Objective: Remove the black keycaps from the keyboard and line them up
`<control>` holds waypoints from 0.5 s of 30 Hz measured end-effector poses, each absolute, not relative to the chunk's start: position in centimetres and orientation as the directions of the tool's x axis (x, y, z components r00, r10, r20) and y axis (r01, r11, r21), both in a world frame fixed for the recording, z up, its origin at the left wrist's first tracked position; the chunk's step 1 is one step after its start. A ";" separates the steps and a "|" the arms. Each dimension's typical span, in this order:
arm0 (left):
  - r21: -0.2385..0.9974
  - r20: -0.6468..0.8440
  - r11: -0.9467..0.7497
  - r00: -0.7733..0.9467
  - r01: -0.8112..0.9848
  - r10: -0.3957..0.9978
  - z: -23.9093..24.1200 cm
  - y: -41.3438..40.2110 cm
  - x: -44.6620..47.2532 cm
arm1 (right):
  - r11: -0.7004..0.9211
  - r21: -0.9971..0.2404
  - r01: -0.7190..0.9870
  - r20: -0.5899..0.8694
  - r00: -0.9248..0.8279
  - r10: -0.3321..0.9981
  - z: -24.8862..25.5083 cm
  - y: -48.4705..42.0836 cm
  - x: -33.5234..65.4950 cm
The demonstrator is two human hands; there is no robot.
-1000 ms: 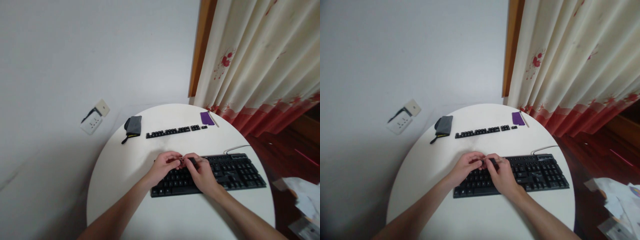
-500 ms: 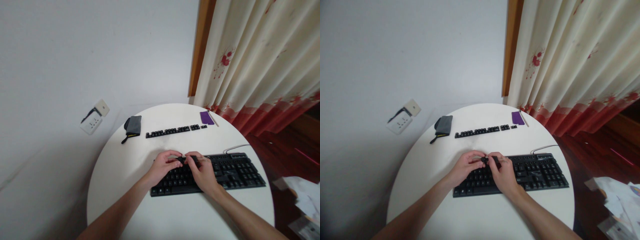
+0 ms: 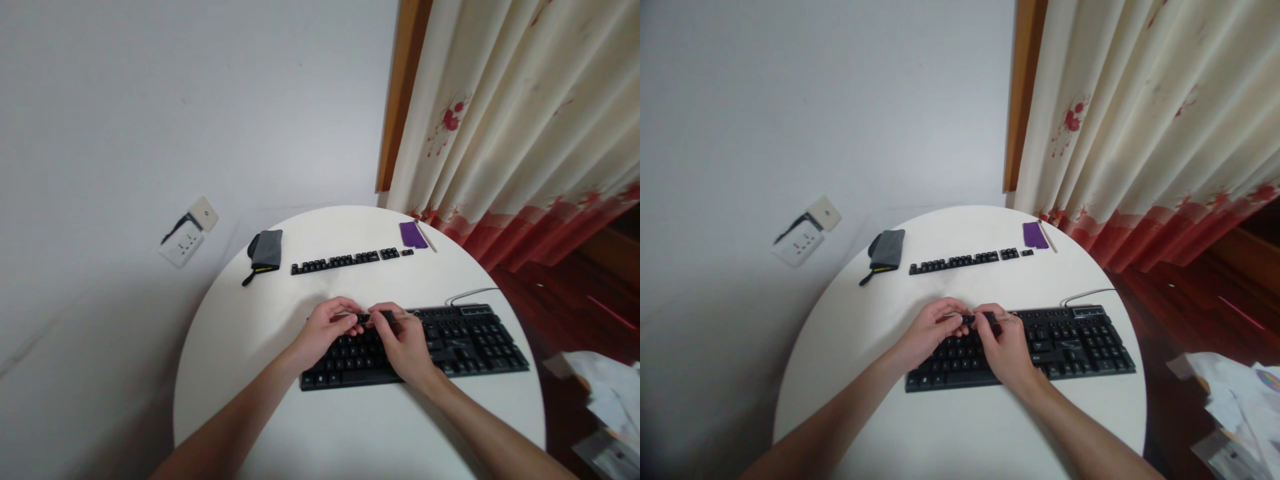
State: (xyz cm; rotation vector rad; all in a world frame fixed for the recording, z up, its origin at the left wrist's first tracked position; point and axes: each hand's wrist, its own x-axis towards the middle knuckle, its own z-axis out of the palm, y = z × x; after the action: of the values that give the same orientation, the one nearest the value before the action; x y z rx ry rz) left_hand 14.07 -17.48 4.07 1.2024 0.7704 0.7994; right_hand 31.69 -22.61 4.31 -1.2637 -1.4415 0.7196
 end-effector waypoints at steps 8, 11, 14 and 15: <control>0.859 -0.203 0.432 0.592 -0.275 0.780 4.4 -17.6 13.9 | 0.289 -0.900 0.326 0.332 0.084 0.939 4.2 -22.6 31.7; 0.813 -0.213 0.486 0.612 -0.322 0.762 4.5 -17.6 13.7 | 0.276 -0.902 0.331 0.324 0.099 0.941 4.2 -22.6 31.8; 0.796 -0.218 0.498 0.606 -0.343 0.765 4.5 -17.5 13.7 | 0.277 -0.893 0.355 0.334 0.110 0.936 4.2 -22.6 31.8; 0.794 -0.218 0.497 0.598 -0.350 0.771 4.6 -17.5 13.7 | 0.278 -0.891 0.359 0.337 0.112 0.935 4.2 -22.5 31.8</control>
State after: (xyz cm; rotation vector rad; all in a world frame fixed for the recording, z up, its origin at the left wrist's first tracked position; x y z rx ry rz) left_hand 13.73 -17.47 4.55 0.7797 0.6139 0.7328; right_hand 31.84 -22.54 4.20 -1.2793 -1.4529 0.6621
